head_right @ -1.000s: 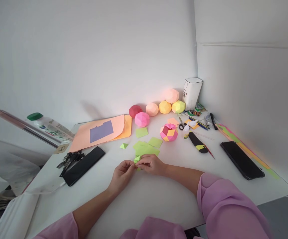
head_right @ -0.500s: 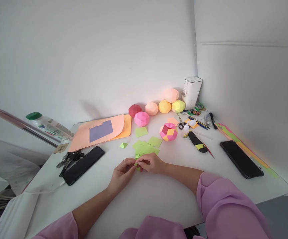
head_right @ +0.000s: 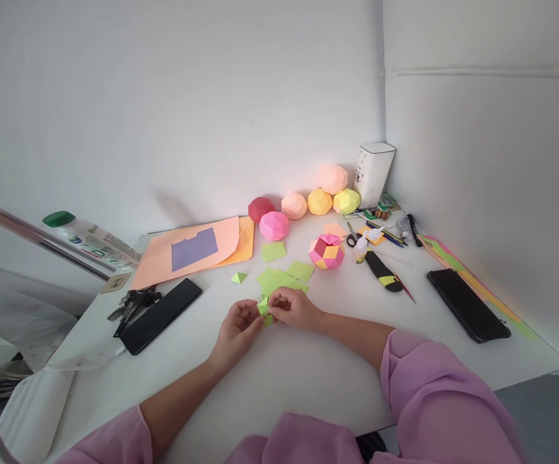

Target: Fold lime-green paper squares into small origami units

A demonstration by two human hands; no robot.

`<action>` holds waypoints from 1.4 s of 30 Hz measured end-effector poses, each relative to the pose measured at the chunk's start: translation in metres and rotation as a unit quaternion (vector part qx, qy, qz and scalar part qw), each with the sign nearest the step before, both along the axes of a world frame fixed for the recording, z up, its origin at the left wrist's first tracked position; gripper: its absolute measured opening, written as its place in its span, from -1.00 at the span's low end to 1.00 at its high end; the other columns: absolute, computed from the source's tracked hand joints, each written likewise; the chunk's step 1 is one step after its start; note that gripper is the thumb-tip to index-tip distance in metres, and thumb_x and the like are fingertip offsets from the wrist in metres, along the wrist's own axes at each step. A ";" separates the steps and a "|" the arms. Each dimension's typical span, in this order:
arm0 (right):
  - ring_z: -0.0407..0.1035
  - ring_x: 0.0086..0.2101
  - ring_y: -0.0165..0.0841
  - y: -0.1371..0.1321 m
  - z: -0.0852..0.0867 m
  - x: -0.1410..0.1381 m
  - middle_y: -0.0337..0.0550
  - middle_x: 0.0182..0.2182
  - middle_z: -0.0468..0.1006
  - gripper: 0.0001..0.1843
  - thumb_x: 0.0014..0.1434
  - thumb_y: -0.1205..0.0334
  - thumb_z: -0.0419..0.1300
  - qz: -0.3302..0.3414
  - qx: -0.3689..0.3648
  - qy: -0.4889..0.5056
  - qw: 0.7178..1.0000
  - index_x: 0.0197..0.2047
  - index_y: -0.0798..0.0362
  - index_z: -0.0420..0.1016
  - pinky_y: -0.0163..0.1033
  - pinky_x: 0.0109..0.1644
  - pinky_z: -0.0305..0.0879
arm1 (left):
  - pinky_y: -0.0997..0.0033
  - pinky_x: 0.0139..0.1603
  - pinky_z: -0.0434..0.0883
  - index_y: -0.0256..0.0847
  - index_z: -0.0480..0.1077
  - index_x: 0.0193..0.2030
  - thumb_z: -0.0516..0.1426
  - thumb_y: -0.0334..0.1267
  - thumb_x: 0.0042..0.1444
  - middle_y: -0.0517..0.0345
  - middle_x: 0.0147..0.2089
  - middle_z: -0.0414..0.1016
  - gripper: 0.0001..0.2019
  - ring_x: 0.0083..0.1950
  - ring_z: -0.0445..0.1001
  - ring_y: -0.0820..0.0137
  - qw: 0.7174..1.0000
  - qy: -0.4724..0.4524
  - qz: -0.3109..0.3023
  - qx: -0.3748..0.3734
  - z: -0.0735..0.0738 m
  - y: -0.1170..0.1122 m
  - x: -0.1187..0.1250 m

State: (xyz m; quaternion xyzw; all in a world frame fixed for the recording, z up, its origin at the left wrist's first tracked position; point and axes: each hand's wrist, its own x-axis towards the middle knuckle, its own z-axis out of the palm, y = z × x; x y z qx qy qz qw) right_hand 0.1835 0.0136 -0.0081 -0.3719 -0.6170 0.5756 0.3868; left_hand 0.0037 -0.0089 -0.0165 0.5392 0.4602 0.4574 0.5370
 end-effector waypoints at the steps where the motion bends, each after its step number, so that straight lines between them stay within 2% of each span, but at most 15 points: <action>1: 0.38 -0.49 -0.43 0.000 0.000 0.000 -0.28 -0.54 0.41 -0.73 0.07 0.07 0.21 0.001 -0.002 0.004 1.000 -0.33 0.09 0.29 -0.35 -0.48 0.26 | 0.47 -0.34 0.34 -0.18 0.25 -0.12 0.21 -0.15 0.00 0.25 -0.39 0.35 -0.66 -0.38 0.37 0.48 1.000 0.005 -0.005 0.002 0.000 0.000 0.000; 5: 0.39 -0.49 -0.44 -0.001 0.002 -0.001 -0.31 -0.51 0.41 -0.73 0.06 0.14 0.21 0.017 -0.003 0.022 1.000 -0.29 0.06 0.20 -0.33 -0.43 0.29 | 0.39 -0.25 0.36 -0.22 0.29 -0.09 0.16 -0.10 0.04 0.22 -0.42 0.37 -0.66 -0.34 0.40 0.42 0.998 0.022 -0.054 -0.010 0.003 -0.001 0.000; 10: 0.33 -0.49 -0.46 0.001 0.004 -0.001 -0.29 -0.44 0.36 -0.76 0.06 0.25 0.17 0.030 -0.016 -0.001 0.999 -0.21 0.05 0.19 -0.36 -0.48 0.23 | 0.39 -0.26 0.35 -0.20 0.28 -0.04 0.15 -0.10 0.06 0.23 -0.43 0.37 -0.64 -0.34 0.40 0.42 0.999 0.016 -0.036 0.006 0.000 -0.001 -0.001; 12: 0.24 -0.52 -0.50 0.002 0.003 -0.002 -0.29 -0.47 0.32 -0.86 0.06 0.27 0.16 0.037 0.019 -0.035 0.999 -0.34 0.08 0.24 -0.38 -0.50 0.16 | 0.42 -0.29 0.34 -0.19 0.28 -0.03 0.15 -0.11 0.08 0.24 -0.43 0.36 -0.65 -0.36 0.39 0.44 0.999 0.011 -0.036 0.021 -0.001 -0.001 -0.001; 15: 0.06 -0.57 -0.53 0.003 0.003 -0.004 -0.34 -0.57 0.18 -0.74 0.02 0.29 0.16 0.032 0.091 -0.075 0.993 -0.57 0.08 0.13 -0.38 -0.53 0.02 | 0.43 -0.31 0.34 -0.19 0.29 -0.03 0.14 -0.13 0.09 0.24 -0.43 0.35 -0.67 -0.37 0.37 0.45 0.998 0.020 -0.042 0.044 -0.002 -0.002 -0.001; 17: 0.02 -0.58 -0.53 0.003 0.003 -0.004 -0.36 -0.60 0.12 -0.74 0.00 0.31 0.15 0.031 0.100 -0.080 0.991 -0.59 0.07 0.11 -0.38 -0.54 -0.02 | 0.43 -0.31 0.34 -0.19 0.28 -0.02 0.12 -0.14 0.11 0.23 -0.42 0.34 -0.68 -0.37 0.36 0.45 0.996 0.038 -0.053 0.061 -0.002 -0.002 -0.002; 23: 0.04 -0.57 -0.53 0.002 0.000 -0.003 -0.37 -0.61 0.14 -0.84 -0.08 0.35 0.14 0.049 0.080 -0.112 0.989 -0.56 0.09 0.19 -0.39 -0.55 -0.03 | 0.43 -0.36 0.31 -0.16 0.31 -0.02 0.07 -0.16 0.15 0.26 -0.46 0.24 -0.72 -0.42 0.28 0.46 0.981 0.126 -0.074 0.130 0.002 -0.006 -0.002; 26: 0.05 -0.57 -0.53 0.004 -0.002 -0.002 -0.37 -0.61 0.15 -0.85 -0.11 0.37 0.12 0.051 0.087 -0.121 0.988 -0.58 0.09 0.18 -0.39 -0.55 -0.03 | 0.45 -0.39 0.28 -0.16 0.32 -0.02 0.08 -0.15 0.13 0.28 -0.47 0.20 -0.71 -0.45 0.24 0.47 0.982 0.129 -0.074 0.120 0.004 -0.006 -0.001; 30: 0.07 -0.57 -0.53 0.006 -0.001 -0.002 -0.35 -0.60 0.17 -0.83 -0.10 0.38 0.10 0.037 0.087 -0.108 0.990 -0.61 0.10 0.15 -0.40 -0.54 -0.01 | 0.49 -0.42 0.22 -0.19 0.28 -0.01 0.09 -0.15 0.12 0.33 -0.50 0.12 -0.69 -0.49 0.17 0.51 0.992 0.080 -0.072 0.073 0.005 -0.006 0.000; 34: 0.06 -0.59 -0.55 0.007 0.000 -0.001 -0.36 -0.61 0.17 -0.83 -0.08 0.39 0.10 0.022 0.082 -0.088 0.992 -0.60 0.09 0.16 -0.41 -0.56 0.00 | 0.50 -0.41 0.20 -0.19 0.27 -0.01 0.09 -0.15 0.13 0.32 -0.48 0.14 -0.69 -0.46 0.18 0.51 0.996 0.049 -0.060 0.045 0.004 -0.006 -0.002; 37: 0.14 -0.60 -0.55 0.006 0.000 0.000 -0.33 -0.58 0.25 -0.89 -0.04 0.39 0.08 0.023 0.066 -0.071 0.995 -0.56 0.10 0.22 -0.41 -0.55 0.09 | 0.51 -0.42 0.20 -0.19 0.28 -0.02 0.10 -0.13 0.12 0.31 -0.46 0.14 -0.68 -0.45 0.18 0.51 0.998 0.031 -0.044 0.034 0.003 -0.006 -0.003; 39: 0.22 -0.59 -0.53 0.005 0.000 0.001 -0.28 -0.51 0.33 -0.97 0.02 0.37 0.05 0.017 0.047 -0.048 0.998 -0.44 0.10 0.28 -0.40 -0.53 0.18 | 0.54 -0.45 0.17 -0.18 0.29 -0.02 0.09 -0.12 0.12 0.32 -0.46 0.14 -0.69 -0.47 0.15 0.52 0.999 0.019 -0.038 0.020 0.002 -0.006 -0.004; 40: 0.26 -0.56 -0.52 0.004 0.000 0.001 -0.24 -0.45 0.37 -0.94 0.04 0.36 0.05 0.010 0.051 -0.036 0.998 -0.35 0.09 0.30 -0.39 -0.52 0.22 | 0.54 -0.47 0.16 -0.18 0.29 -0.03 0.09 -0.11 0.13 0.32 -0.46 0.13 -0.69 -0.49 0.14 0.53 0.999 0.014 -0.037 0.013 0.002 -0.006 -0.004; 42: 0.31 -0.48 -0.49 0.003 0.000 0.000 -0.15 -0.30 0.40 -0.80 0.06 0.36 0.06 -0.001 0.109 -0.027 0.994 -0.19 0.07 0.32 -0.39 -0.51 0.25 | 0.55 -0.48 0.15 -0.18 0.29 -0.03 0.08 -0.10 0.13 0.32 -0.46 0.16 -0.69 -0.50 0.13 0.54 0.999 0.002 -0.037 0.001 0.001 -0.006 -0.004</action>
